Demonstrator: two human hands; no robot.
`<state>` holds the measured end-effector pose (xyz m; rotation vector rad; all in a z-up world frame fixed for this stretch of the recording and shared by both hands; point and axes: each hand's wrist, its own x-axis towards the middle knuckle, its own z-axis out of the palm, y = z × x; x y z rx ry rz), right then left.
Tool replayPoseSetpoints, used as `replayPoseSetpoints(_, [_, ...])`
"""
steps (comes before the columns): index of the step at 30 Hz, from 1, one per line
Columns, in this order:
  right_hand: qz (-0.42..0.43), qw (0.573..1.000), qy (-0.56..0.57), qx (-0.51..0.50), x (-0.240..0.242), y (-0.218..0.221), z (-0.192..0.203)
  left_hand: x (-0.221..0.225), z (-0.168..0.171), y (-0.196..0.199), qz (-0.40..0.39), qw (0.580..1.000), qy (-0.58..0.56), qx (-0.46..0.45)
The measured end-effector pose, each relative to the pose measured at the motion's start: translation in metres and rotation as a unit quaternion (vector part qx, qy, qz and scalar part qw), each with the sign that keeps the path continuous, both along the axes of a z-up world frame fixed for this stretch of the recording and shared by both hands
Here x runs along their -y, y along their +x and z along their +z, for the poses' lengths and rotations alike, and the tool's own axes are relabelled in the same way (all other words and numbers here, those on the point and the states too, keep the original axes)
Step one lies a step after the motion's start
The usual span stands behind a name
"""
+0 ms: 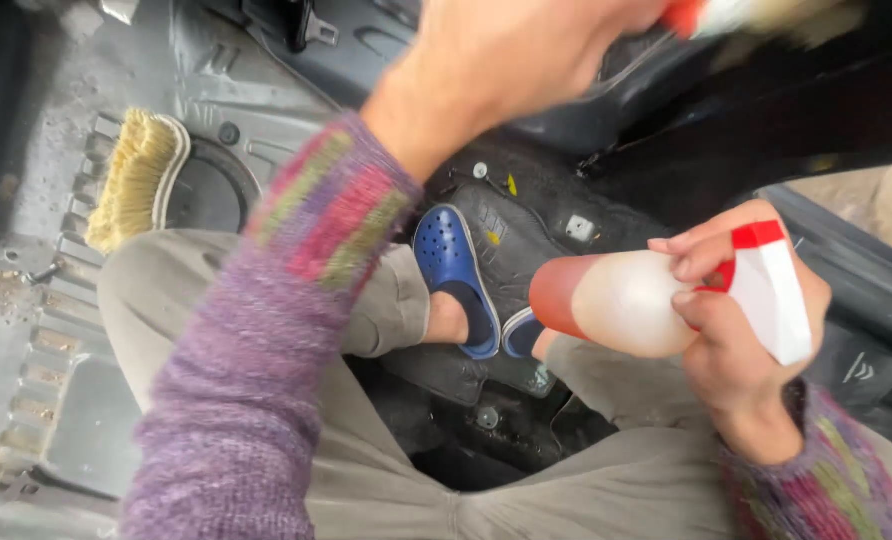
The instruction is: Clean the plastic trim and pillars of a car interior using a brush and spray cleaner.
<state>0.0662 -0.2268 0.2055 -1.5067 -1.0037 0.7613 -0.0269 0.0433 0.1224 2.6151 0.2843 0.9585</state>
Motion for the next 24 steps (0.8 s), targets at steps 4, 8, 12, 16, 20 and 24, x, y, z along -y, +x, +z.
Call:
replayPoseSetpoints(4, [-0.067, 0.994, 0.023, 0.078, -0.012, 0.005, 0.001, -0.001, -0.017, 0.012, -0.018, 0.995, 0.049, -0.087])
replayPoseSetpoints(8, [-0.122, 0.991, 0.0, 0.06, -0.011, 0.01, 0.015, -0.016, 0.095, -0.005, 0.012, 0.993, 0.09, 0.07])
replayPoseSetpoints(12, [-0.193, 0.981, -0.007, 0.029, -0.024, 0.0, 0.05, 0.028, 0.106, -0.013, 0.054, 0.995, 0.073, 0.036])
replayPoseSetpoints(16, [-0.143, 0.982, 0.004, 0.127, -0.018, 0.029, 0.043, 0.07, 0.072, -0.008, 0.105, 0.993, -0.012, -0.051])
replayPoseSetpoints(20, [-0.06, 0.995, -0.002, 0.085, -0.02, 0.038, 0.053, 0.095, 0.085, -0.009, 0.093, 0.982, -0.162, 0.039])
replayPoseSetpoints(24, [-0.096, 0.995, 0.027, -0.021, 0.017, 0.057, 0.057, 0.125, 0.142, -0.006, 0.052, 0.983, -0.165, 0.064])
